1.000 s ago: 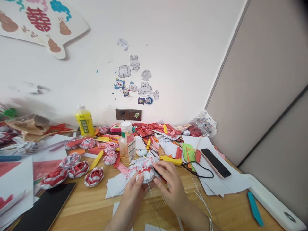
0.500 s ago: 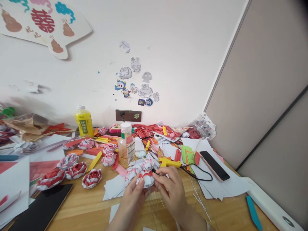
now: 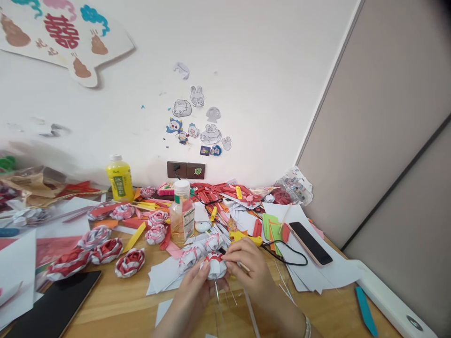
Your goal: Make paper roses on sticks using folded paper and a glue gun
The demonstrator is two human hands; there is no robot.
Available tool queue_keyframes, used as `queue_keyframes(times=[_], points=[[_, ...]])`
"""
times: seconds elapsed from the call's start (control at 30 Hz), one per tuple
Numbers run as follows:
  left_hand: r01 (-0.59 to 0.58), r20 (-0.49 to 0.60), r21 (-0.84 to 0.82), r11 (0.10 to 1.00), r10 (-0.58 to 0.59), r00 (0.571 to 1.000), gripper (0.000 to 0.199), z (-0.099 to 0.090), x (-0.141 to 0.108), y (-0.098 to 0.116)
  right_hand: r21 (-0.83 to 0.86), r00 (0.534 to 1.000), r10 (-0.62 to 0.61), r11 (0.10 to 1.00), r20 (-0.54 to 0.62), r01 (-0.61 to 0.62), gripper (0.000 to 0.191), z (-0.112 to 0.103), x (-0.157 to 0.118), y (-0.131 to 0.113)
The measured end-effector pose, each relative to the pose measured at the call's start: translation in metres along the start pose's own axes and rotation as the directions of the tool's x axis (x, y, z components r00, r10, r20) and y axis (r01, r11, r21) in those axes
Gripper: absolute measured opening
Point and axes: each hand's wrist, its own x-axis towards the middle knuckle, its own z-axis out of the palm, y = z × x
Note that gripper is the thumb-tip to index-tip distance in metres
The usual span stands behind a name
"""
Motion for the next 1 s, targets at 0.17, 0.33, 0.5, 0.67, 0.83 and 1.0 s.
queue_keyframes(times=[0.17,0.33,0.5,0.67,0.83,1.0], points=[[0.051,0.025,0.011,0.999,-0.051,0.998,0.029,-0.001,0.000,-0.001,-0.080,0.991,-0.018,0.996,0.130,0.029,0.016,-0.011,0.006,0.000],[0.062,0.029,0.008,0.998,-0.062,0.998,0.028,0.000,0.001,-0.001,-0.135,0.985,-0.044,0.989,0.165,0.067,0.017,-0.010,0.004,-0.001],[0.039,0.037,0.051,0.998,-0.041,0.998,0.032,-0.002,0.002,-0.001,-0.137,0.989,-0.034,0.989,0.145,0.054,0.014,-0.011,0.004,-0.002],[0.029,0.029,0.064,0.997,-0.031,0.999,0.033,-0.002,0.001,-0.001,-0.042,0.986,0.056,0.998,0.155,-0.050,0.017,-0.014,0.008,-0.002],[0.027,-0.021,0.065,0.998,-0.026,0.999,0.034,-0.003,0.000,-0.001,-0.012,0.982,0.084,0.996,0.167,-0.084,0.015,-0.014,0.006,-0.001],[-0.016,-0.088,-0.037,0.999,0.013,0.996,0.028,-0.001,0.004,0.002,-0.150,0.980,-0.089,0.982,0.177,0.116,0.019,-0.005,0.000,0.000]])
